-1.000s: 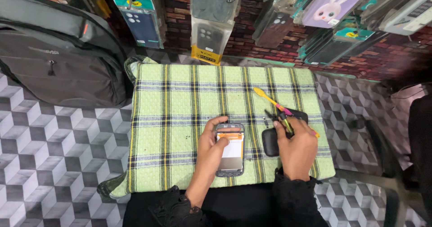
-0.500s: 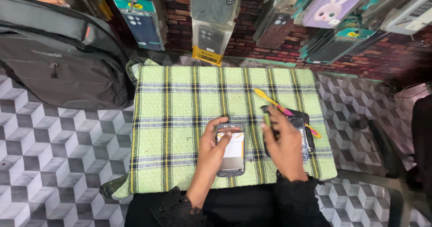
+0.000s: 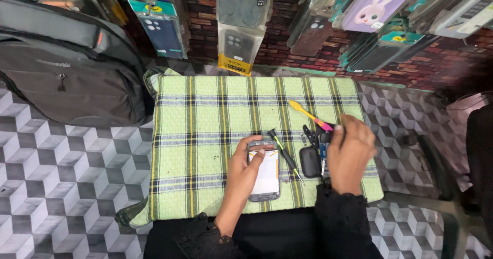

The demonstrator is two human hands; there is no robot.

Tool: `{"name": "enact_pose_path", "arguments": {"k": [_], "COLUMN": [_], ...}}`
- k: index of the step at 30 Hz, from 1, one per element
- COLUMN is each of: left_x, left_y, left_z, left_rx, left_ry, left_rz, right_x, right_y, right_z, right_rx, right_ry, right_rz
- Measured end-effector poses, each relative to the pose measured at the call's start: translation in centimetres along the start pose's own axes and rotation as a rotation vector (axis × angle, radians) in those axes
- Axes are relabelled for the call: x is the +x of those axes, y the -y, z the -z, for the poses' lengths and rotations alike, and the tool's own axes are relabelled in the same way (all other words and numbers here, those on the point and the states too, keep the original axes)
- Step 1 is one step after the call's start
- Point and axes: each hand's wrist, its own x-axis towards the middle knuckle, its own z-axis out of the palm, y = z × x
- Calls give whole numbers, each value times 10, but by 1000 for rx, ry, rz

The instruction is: The person disassembles a mobile phone, removes the battery and motherboard, cleans the internal components with a brush, and reassembles the device by reinstalling the motherboard, battery, and back cover. They then secure the back cover with screws using a screwdriver.

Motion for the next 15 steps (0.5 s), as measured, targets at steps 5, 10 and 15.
{"name": "enact_pose_path", "arguments": {"k": [5, 10, 15], "left_x": [-1, 1, 0], "left_y": [0, 1, -2], "left_z": [-1, 1, -1], "left_rx": [99, 166, 193], "left_ry": [37, 49, 52], "left_rz": [-100, -94, -98], "right_x": [-14, -23, -16], "right_y": [-35, -50, -60], "right_z": [5, 0, 12], "right_rx": [76, 94, 86], "right_ry": [111, 191, 186], "right_rz": [-178, -165, -169]}}
